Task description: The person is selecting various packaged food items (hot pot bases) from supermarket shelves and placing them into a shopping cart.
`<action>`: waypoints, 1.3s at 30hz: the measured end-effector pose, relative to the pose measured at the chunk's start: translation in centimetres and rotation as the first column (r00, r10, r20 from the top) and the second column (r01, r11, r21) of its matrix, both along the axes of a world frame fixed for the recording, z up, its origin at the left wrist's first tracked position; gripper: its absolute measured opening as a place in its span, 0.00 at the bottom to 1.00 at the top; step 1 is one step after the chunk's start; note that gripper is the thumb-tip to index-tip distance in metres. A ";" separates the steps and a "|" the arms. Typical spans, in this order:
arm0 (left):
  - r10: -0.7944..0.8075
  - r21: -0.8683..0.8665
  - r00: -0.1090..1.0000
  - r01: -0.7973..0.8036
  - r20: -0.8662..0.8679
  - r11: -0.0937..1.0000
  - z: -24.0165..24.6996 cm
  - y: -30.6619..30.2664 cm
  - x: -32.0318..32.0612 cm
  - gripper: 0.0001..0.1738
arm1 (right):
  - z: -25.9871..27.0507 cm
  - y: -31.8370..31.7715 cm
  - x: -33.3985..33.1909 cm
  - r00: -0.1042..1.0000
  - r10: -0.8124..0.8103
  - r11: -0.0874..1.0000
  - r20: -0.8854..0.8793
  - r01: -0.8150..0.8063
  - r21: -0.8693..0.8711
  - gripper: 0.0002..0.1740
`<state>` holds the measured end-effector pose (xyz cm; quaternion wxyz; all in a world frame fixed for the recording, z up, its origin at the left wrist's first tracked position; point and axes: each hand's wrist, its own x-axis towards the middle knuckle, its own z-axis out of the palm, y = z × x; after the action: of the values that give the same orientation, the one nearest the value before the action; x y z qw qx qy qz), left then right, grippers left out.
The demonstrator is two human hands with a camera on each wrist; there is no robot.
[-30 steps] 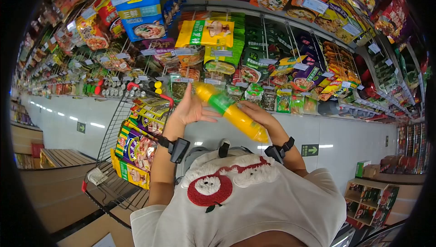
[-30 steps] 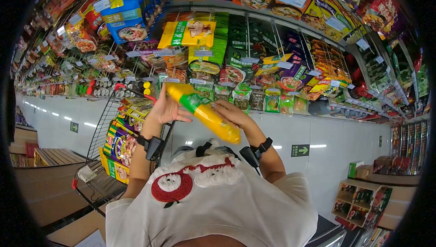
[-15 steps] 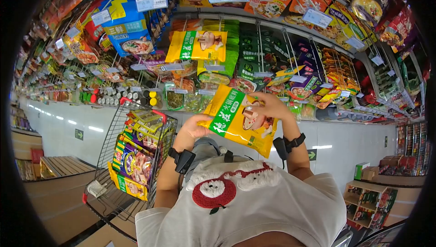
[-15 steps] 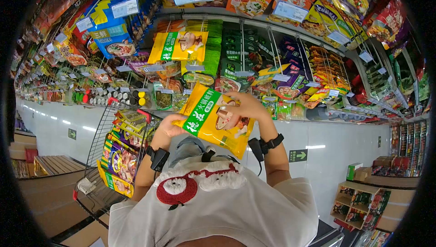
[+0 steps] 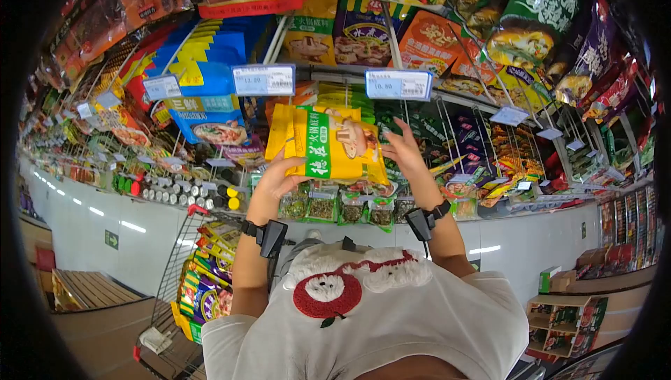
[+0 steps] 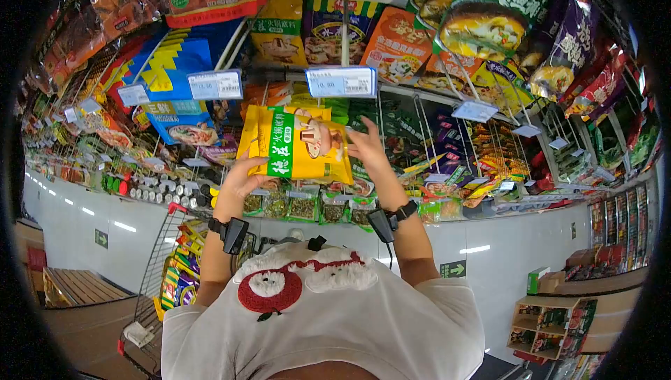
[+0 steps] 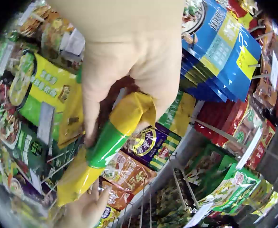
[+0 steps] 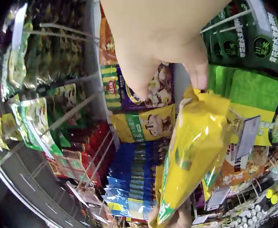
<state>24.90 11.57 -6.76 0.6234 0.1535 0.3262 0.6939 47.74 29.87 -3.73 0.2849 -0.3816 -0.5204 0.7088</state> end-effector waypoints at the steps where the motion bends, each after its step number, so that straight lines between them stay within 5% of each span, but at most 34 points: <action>1: 0.009 -0.019 0.998 -0.011 -0.060 1.000 0.3 0.7 -1.0 0.23 | -1.4 0.7 -1.5 0.999 0.047 0.999 0.006 -0.047 0.021 0.39; 6: 0.014 -0.062 0.872 -0.051 -0.489 0.997 -1.3 3.4 -6.6 0.25 | -3.6 2.1 -7.2 0.979 -0.001 0.966 0.206 -0.053 0.254 0.34; 9: -0.028 -0.141 0.584 -0.149 -0.811 0.979 -3.8 4.8 -9.1 0.30 | -4.3 1.8 -9.1 0.934 -0.092 0.943 0.345 -0.030 0.332 0.30; 10: -0.055 -0.140 0.443 -0.161 -0.895 0.977 -4.8 5.2 -9.4 0.30 | -8.8 3.2 -9.4 0.930 -0.212 0.738 0.302 -0.050 0.673 0.28; 11: -0.088 -0.154 0.346 -0.168 -0.934 0.974 -5.1 5.5 -9.6 0.30 | -8.9 2.7 -9.7 0.935 -0.245 0.630 0.257 -0.048 0.775 0.27; 15: -0.197 -0.193 0.009 -0.231 -0.980 0.954 -4.6 4.9 -9.4 0.26 | -7.2 1.1 -10.1 0.925 -0.262 0.568 0.277 -0.084 0.819 0.22; 16: -0.123 -0.117 -0.003 -0.288 -0.992 0.950 -6.3 4.9 -9.6 0.23 | -7.1 1.1 -10.1 0.927 -0.255 0.548 0.274 -0.095 0.831 0.21; 19: -0.074 -0.148 0.219 -0.344 -0.973 0.927 -6.8 4.6 -9.6 0.23 | -6.8 0.7 -9.8 0.931 -0.236 0.510 0.278 -0.125 0.851 0.19; 25: 0.134 -0.012 0.279 -0.467 -0.951 0.884 -4.0 2.8 -6.8 0.23 | -5.5 0.3 -8.2 0.928 -0.229 0.521 0.295 -0.139 0.842 0.20; 27: 0.171 -0.020 0.314 -0.525 -0.934 0.851 -4.0 2.1 -5.5 0.24 | -4.9 -0.3 -6.9 0.911 -0.237 0.604 0.336 -0.132 0.786 0.22; 30: 0.147 -0.025 0.218 -0.631 -0.965 0.776 -5.6 1.1 -3.8 0.29 | -4.6 -1.3 -4.1 0.902 -0.246 0.696 0.356 -0.092 0.712 0.23; 36: 0.276 0.160 0.037 -0.739 -0.960 0.655 -7.3 -4.0 4.1 0.30 | -7.0 -4.6 3.0 0.920 -0.296 0.649 0.255 -0.002 0.761 0.19; 39: 0.150 0.078 0.027 -0.757 -0.988 0.649 -10.3 -8.1 8.1 0.30 | -9.0 -8.1 5.4 0.954 -0.249 0.724 0.165 0.070 0.686 0.14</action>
<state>33.03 3.48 -17.06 0.0239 0.2617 0.8241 0.5018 53.17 21.76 -12.71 0.3970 -0.3814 -0.7370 0.3922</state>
